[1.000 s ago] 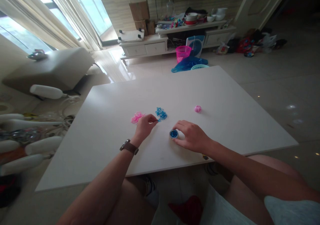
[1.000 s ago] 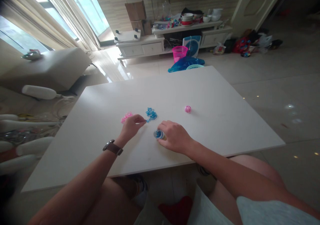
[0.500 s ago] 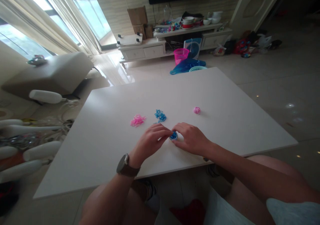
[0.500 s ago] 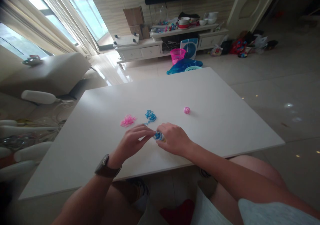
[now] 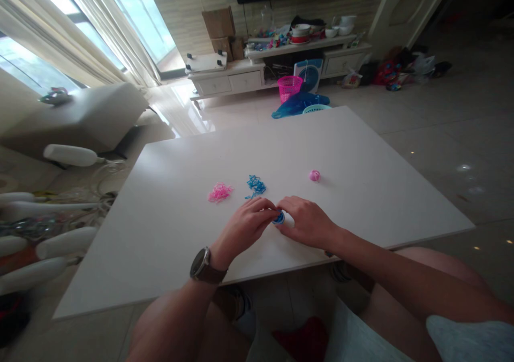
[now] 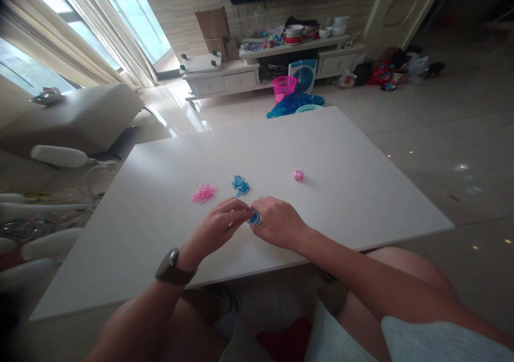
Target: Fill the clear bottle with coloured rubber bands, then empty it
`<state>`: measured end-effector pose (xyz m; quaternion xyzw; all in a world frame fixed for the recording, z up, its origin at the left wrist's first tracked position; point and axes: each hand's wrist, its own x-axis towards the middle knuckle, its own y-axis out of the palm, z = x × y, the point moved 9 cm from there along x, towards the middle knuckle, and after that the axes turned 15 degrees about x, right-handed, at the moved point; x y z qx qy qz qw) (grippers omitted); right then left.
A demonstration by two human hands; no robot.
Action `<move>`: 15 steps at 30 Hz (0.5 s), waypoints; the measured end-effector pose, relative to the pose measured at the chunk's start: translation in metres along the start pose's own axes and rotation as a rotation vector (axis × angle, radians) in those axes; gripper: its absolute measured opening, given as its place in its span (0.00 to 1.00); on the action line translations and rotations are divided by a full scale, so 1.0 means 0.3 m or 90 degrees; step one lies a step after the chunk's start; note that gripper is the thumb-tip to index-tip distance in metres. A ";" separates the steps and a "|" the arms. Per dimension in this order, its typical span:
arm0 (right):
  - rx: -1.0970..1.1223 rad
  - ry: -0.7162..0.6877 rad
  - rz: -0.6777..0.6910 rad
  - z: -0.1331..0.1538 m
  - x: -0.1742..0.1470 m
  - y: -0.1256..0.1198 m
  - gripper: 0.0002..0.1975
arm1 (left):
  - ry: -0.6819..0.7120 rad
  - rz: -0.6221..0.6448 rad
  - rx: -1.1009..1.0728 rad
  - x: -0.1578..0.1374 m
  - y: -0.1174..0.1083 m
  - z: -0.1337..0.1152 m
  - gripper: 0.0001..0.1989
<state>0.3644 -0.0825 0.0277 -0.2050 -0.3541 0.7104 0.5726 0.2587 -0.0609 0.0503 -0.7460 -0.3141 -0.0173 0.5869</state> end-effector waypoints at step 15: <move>0.002 -0.011 0.002 0.013 -0.002 0.003 0.09 | -0.373 0.022 0.104 -0.096 0.174 0.493 0.20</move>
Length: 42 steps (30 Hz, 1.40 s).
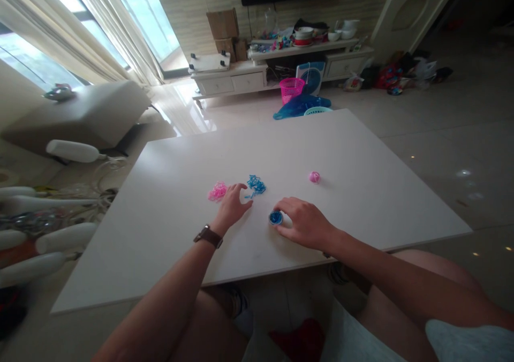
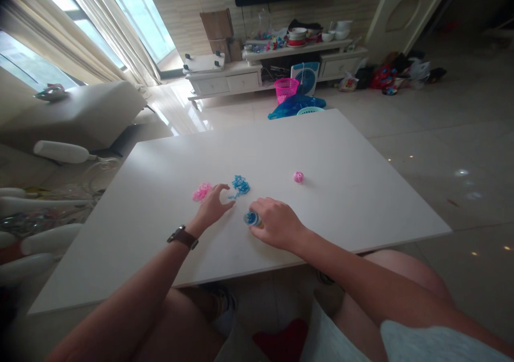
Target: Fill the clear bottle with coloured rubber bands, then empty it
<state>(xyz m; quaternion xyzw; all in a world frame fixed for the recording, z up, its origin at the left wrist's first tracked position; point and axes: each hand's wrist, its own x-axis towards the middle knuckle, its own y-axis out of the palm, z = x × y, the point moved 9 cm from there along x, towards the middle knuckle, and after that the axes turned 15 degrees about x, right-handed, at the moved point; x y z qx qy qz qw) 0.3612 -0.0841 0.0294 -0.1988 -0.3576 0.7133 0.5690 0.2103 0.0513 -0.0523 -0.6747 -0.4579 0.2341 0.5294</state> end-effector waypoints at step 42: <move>-0.076 0.027 -0.014 0.022 0.058 -0.061 0.09 | 0.005 0.086 -0.018 0.157 0.012 -0.063 0.11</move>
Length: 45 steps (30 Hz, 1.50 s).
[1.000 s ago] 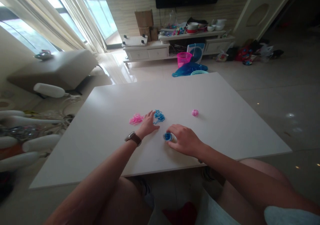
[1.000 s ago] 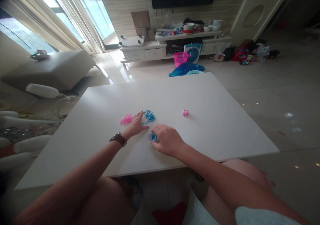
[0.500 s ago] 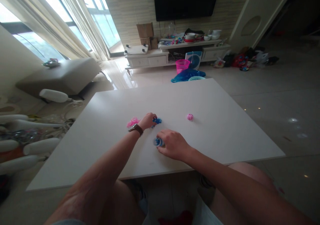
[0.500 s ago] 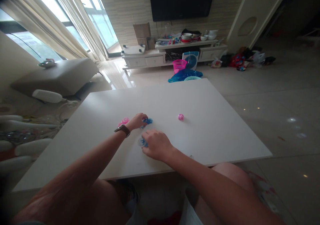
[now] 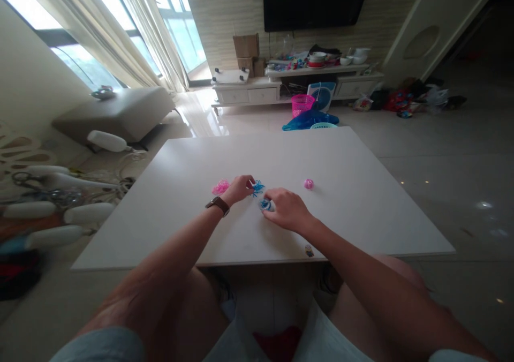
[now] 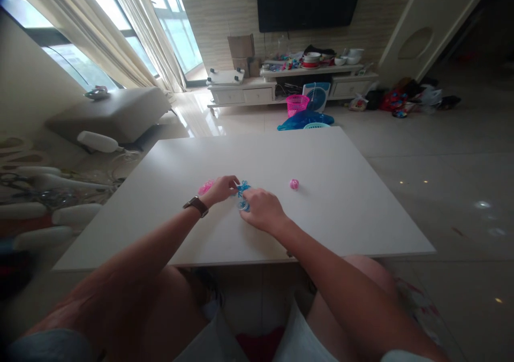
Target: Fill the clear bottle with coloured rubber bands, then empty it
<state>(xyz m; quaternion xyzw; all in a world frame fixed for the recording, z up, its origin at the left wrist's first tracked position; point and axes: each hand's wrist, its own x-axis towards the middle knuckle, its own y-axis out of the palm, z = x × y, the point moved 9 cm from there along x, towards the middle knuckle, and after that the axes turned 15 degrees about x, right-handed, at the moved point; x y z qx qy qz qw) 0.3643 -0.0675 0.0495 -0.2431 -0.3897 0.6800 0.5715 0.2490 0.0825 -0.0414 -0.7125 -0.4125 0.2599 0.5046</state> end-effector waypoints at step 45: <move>-0.083 0.063 0.068 -0.038 0.013 0.068 0.11 | 0.203 -0.026 -0.083 -0.298 -0.170 -0.285 0.12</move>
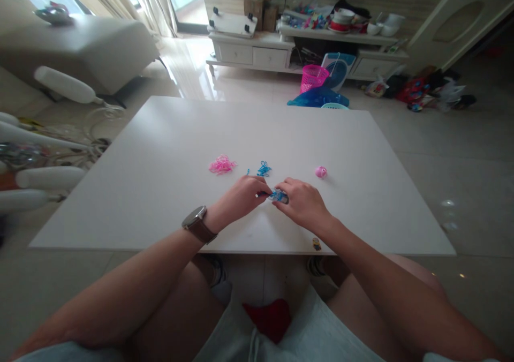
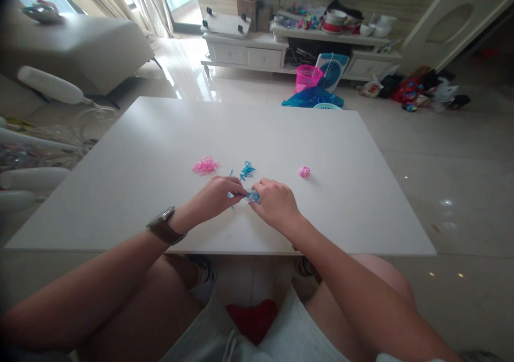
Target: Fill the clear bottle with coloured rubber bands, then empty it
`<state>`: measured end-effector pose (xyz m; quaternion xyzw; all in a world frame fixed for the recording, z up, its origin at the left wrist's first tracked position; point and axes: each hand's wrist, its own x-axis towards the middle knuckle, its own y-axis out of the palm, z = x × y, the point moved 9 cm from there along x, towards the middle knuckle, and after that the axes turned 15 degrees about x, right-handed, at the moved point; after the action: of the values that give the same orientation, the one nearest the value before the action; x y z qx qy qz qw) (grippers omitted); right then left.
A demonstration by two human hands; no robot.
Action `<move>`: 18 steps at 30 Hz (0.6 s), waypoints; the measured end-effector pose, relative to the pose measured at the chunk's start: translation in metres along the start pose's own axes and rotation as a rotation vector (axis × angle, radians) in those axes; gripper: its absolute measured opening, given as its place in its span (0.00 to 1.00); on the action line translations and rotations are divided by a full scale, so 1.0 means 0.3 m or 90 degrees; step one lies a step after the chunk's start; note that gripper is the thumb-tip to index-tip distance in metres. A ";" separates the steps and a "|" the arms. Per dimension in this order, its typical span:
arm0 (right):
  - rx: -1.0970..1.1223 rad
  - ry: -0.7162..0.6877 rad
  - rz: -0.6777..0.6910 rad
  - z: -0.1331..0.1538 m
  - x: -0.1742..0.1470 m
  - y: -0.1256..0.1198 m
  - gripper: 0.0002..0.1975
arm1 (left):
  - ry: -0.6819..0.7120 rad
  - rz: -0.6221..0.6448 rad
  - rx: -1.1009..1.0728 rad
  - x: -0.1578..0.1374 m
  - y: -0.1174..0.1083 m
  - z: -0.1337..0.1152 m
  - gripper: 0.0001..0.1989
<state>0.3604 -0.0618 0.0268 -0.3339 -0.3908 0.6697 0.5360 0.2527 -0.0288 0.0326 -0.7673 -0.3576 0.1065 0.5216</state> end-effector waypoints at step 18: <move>-0.018 0.003 0.024 0.019 -0.009 -0.004 0.09 | -0.087 -0.051 -0.095 0.003 0.006 0.001 0.03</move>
<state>0.3564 -0.0651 0.0308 -0.3500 -0.3924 0.6734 0.5196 0.2540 -0.0282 0.0310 -0.7800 -0.4299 0.1103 0.4411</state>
